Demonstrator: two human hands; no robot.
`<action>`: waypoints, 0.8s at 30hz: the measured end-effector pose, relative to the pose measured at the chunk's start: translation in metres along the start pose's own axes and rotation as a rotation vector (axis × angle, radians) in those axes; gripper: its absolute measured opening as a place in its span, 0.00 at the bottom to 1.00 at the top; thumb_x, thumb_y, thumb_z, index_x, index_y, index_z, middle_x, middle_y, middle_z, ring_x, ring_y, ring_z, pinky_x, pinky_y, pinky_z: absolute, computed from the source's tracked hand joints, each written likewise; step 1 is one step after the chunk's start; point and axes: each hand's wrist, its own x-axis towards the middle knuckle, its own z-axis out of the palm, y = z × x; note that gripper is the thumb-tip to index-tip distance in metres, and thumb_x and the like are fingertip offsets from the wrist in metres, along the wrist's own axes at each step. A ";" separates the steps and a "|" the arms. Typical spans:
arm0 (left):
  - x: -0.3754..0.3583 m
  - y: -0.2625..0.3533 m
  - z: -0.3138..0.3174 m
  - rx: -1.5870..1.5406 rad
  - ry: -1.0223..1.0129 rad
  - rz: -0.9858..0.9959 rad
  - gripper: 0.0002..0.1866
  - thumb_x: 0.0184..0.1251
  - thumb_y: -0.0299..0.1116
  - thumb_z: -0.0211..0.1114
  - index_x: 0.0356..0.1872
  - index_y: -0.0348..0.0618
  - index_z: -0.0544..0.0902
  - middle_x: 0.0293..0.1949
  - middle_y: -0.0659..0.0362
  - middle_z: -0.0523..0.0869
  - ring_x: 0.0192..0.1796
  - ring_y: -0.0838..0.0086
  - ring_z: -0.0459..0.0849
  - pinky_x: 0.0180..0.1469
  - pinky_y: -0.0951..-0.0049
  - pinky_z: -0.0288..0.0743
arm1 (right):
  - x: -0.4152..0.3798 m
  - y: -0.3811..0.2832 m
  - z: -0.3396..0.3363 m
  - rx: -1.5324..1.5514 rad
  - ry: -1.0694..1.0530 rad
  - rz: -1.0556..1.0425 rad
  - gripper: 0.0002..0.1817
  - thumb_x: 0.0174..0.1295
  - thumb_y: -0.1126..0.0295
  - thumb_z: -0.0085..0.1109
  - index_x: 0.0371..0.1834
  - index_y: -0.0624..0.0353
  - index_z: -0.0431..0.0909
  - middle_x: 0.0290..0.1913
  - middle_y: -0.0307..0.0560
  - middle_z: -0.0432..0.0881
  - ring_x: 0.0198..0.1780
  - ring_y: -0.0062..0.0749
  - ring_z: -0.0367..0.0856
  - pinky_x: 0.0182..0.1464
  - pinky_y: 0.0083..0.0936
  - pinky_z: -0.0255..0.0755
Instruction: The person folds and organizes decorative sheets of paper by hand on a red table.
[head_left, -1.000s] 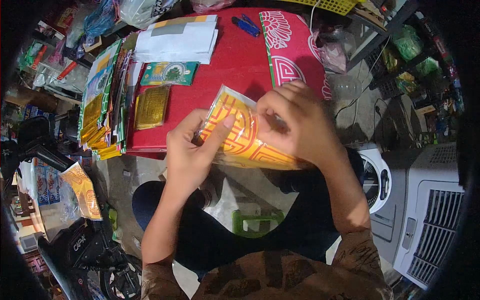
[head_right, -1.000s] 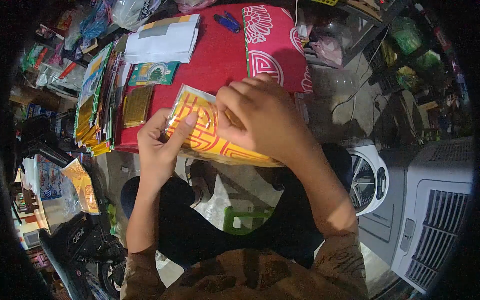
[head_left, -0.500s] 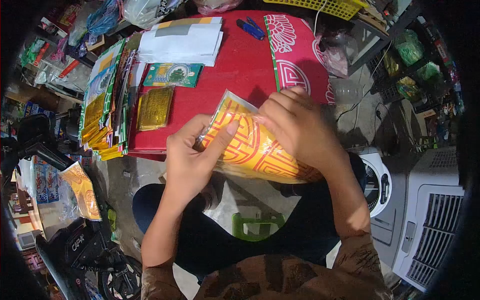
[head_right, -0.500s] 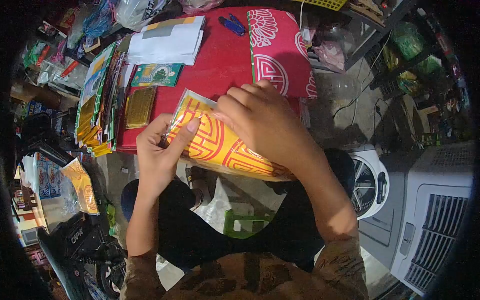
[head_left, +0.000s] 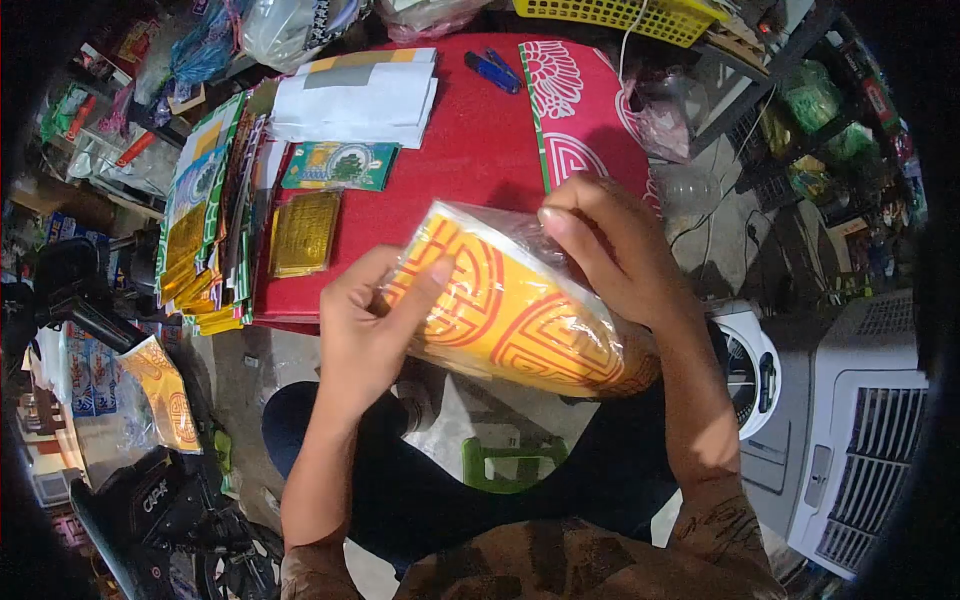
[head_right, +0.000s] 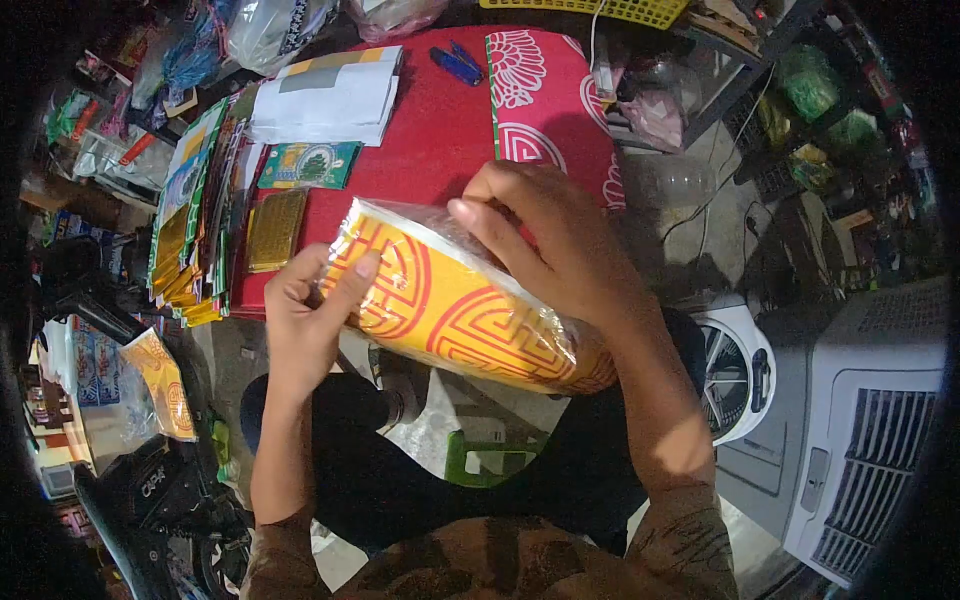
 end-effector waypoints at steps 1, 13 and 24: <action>0.001 0.001 -0.001 -0.027 0.012 0.015 0.10 0.80 0.33 0.73 0.46 0.34 0.89 0.39 0.62 0.93 0.39 0.87 0.86 0.41 0.81 0.79 | -0.001 -0.001 0.000 0.068 0.005 0.000 0.13 0.74 0.61 0.69 0.48 0.59 0.78 0.38 0.51 0.82 0.39 0.52 0.83 0.42 0.43 0.75; 0.014 0.000 -0.023 0.123 0.167 0.138 0.10 0.79 0.33 0.74 0.46 0.34 0.90 0.38 0.65 0.91 0.38 0.89 0.83 0.42 0.82 0.76 | -0.005 -0.013 0.010 -0.498 -0.075 -0.212 0.16 0.68 0.55 0.71 0.43 0.55 0.81 0.45 0.48 0.83 0.48 0.47 0.84 0.52 0.45 0.76; 0.014 0.003 -0.032 0.114 0.193 0.093 0.12 0.80 0.35 0.73 0.48 0.33 0.90 0.39 0.64 0.92 0.38 0.88 0.84 0.41 0.81 0.78 | 0.000 0.001 -0.009 -0.180 -0.079 -0.039 0.15 0.66 0.61 0.75 0.38 0.54 0.77 0.30 0.44 0.80 0.37 0.48 0.85 0.47 0.45 0.75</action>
